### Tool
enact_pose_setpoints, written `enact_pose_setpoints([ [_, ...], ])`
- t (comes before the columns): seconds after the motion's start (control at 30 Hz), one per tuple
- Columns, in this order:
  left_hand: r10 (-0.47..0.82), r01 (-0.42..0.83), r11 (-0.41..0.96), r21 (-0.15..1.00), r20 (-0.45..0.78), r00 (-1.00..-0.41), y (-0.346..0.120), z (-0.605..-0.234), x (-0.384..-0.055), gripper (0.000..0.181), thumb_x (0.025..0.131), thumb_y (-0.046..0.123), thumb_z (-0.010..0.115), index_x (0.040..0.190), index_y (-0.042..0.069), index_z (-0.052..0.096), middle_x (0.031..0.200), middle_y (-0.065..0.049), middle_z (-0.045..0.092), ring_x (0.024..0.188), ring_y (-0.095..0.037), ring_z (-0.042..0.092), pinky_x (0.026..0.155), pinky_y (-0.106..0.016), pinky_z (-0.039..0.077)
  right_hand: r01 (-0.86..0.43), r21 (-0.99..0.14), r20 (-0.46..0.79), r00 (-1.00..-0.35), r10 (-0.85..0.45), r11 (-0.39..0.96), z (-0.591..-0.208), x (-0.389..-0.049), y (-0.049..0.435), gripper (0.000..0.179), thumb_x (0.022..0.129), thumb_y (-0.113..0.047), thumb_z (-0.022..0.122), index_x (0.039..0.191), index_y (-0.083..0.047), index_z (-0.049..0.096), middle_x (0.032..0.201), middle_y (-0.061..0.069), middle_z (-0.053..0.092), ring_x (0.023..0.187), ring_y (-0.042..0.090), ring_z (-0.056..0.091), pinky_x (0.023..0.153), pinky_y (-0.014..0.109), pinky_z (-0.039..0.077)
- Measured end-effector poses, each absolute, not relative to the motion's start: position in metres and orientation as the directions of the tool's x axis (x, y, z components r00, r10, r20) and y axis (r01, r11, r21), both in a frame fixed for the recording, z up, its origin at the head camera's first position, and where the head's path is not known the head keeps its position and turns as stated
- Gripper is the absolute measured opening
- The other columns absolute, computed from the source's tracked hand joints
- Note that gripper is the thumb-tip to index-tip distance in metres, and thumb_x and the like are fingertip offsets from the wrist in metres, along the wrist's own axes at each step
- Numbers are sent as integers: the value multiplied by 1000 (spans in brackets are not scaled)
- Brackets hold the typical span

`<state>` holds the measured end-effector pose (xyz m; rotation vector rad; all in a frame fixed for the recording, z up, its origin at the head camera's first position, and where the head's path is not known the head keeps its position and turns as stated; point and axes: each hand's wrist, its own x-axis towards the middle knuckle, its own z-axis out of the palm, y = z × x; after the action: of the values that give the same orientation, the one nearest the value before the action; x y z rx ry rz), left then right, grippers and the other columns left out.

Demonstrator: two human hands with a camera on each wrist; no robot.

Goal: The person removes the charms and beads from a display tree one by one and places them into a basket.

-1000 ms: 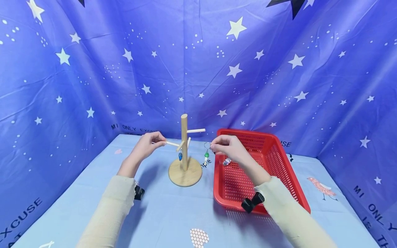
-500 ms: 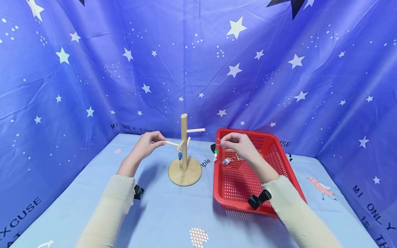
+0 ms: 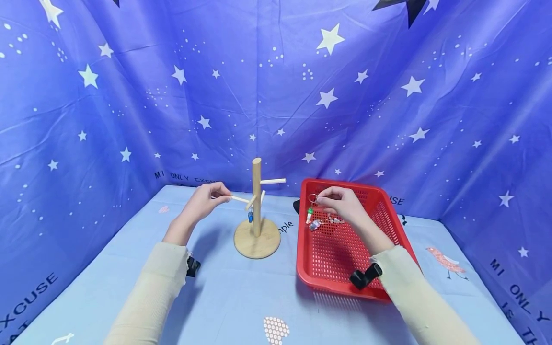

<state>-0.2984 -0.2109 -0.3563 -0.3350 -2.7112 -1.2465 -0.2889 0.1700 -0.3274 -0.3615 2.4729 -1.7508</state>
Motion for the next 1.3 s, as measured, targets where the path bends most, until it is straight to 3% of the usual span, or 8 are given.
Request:
enact_pose_setpoints([
  [0.23, 143, 259, 632, 731, 218, -965, -210, -357, -299, 6, 95, 14, 67, 97, 9, 70, 100, -12, 74, 96, -26, 67, 86, -42, 55, -96, -946, 27, -975, -222, 308, -336, -293, 178, 27, 98, -10, 62, 115, 11, 60, 92, -2, 69, 86, 4, 71, 80, 22, 59],
  [0.53, 142, 259, 632, 730, 220, -965, -209, -358, -299, 6, 95, 13, 67, 97, 8, 70, 100, -12, 74, 95, -26, 68, 85, -42, 55, -66, -924, -9, -981, -195, 377, -349, -301, 185, 29, 96, -12, 65, 114, 10, 61, 83, -5, 69, 69, 0, 63, 58, 19, 52],
  [0.8, 146, 267, 627, 731, 227, -963, -210, -359, -299, 6, 95, 12, 67, 97, 7, 70, 99, -12, 74, 94, -26, 68, 85, -41, 55, 25, -943, -98, -973, -207, 331, -363, -313, 195, 16, 97, -6, 62, 106, 8, 63, 82, -3, 70, 71, 3, 65, 68, 21, 58],
  [1.2, 145, 293, 617, 731, 260, -955, -210, -359, -299, 6, 93, 11, 69, 95, 5, 70, 97, -14, 74, 92, -26, 69, 83, -40, 55, 89, -875, -227, -943, -243, 475, -376, -323, 214, 17, 100, -9, 55, 108, 4, 64, 103, 7, 74, 90, 9, 70, 84, 35, 60],
  [1.3, 147, 295, 615, 732, 261, -954, -211, -359, -299, 6, 93, 11, 69, 95, 5, 70, 96, -14, 74, 91, -25, 69, 83, -38, 55, 100, -862, -241, -943, -228, 496, -379, -325, 218, 18, 99, -10, 57, 108, 4, 65, 101, 5, 74, 88, 8, 70, 85, 36, 60],
])
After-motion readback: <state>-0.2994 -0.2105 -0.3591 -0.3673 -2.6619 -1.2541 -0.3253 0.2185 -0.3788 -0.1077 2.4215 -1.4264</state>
